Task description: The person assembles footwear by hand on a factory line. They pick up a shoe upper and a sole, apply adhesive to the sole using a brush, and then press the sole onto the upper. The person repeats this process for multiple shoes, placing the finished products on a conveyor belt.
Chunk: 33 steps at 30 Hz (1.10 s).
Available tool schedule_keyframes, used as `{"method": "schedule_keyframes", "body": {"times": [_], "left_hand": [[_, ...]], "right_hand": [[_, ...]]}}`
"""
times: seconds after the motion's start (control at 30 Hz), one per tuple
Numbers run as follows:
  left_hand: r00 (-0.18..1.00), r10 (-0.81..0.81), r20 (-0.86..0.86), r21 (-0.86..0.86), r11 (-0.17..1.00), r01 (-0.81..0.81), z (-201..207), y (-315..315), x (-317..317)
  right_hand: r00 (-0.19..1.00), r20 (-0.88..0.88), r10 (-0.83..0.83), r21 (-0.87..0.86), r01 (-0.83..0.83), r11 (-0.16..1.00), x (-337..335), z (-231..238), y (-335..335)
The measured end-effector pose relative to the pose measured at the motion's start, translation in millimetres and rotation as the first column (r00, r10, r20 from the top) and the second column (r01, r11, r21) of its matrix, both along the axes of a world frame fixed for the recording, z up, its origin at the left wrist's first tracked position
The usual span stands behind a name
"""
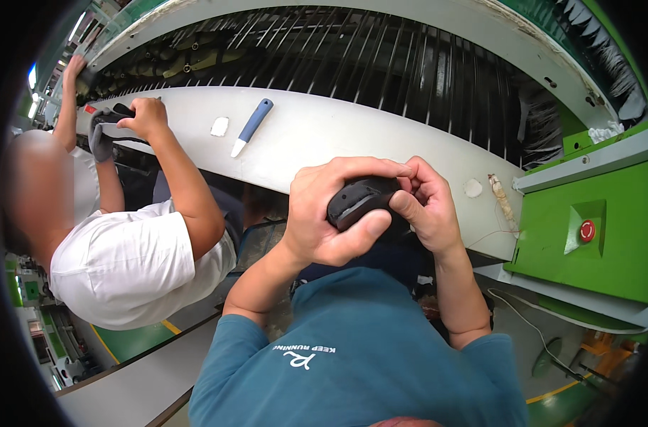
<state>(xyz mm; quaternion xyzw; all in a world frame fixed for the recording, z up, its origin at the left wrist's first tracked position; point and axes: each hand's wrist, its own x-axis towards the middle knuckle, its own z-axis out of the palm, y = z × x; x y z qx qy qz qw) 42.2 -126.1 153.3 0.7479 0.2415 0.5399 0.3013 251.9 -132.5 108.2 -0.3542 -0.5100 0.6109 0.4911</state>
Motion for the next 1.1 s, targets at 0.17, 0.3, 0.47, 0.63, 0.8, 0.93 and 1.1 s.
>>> {"method": "schedule_keyframes", "body": {"times": [0.17,0.3,0.47,0.63,0.8,0.93,1.1], "left_hand": [[0.997,0.009,0.079,0.038,0.999,-0.012,-8.0,2.4,8.4],[0.999,0.033,0.020,0.092,0.995,-0.035,1.8,5.8,7.0],[0.999,-0.002,0.049,0.055,0.998,0.000,0.0,12.8,3.5],[0.995,-0.020,0.094,0.070,0.997,0.013,-10.3,14.5,9.5],[0.993,-0.005,0.119,0.004,1.000,0.004,-10.5,11.6,9.1],[0.995,-0.009,0.096,0.022,1.000,0.007,-8.4,12.8,3.0],[0.998,0.027,0.064,-0.055,0.998,-0.023,-0.3,11.3,-10.1]], "right_hand": [[1.000,0.009,-0.001,0.014,0.001,1.000,6.6,-4.4,-1.7],[1.000,-0.002,-0.014,-0.001,0.014,1.000,5.6,-5.7,-3.7],[0.997,-0.058,-0.049,0.025,0.051,0.998,-2.0,-12.6,2.3],[0.995,-0.082,-0.055,0.031,0.058,0.998,-3.8,-15.0,3.4],[0.997,-0.035,-0.073,0.049,0.075,0.996,-3.1,-14.5,3.4],[0.998,-0.003,-0.071,0.072,0.071,0.995,-4.3,-15.3,4.0],[0.998,0.030,-0.055,0.040,0.054,0.998,-7.8,-16.2,1.8]]}}
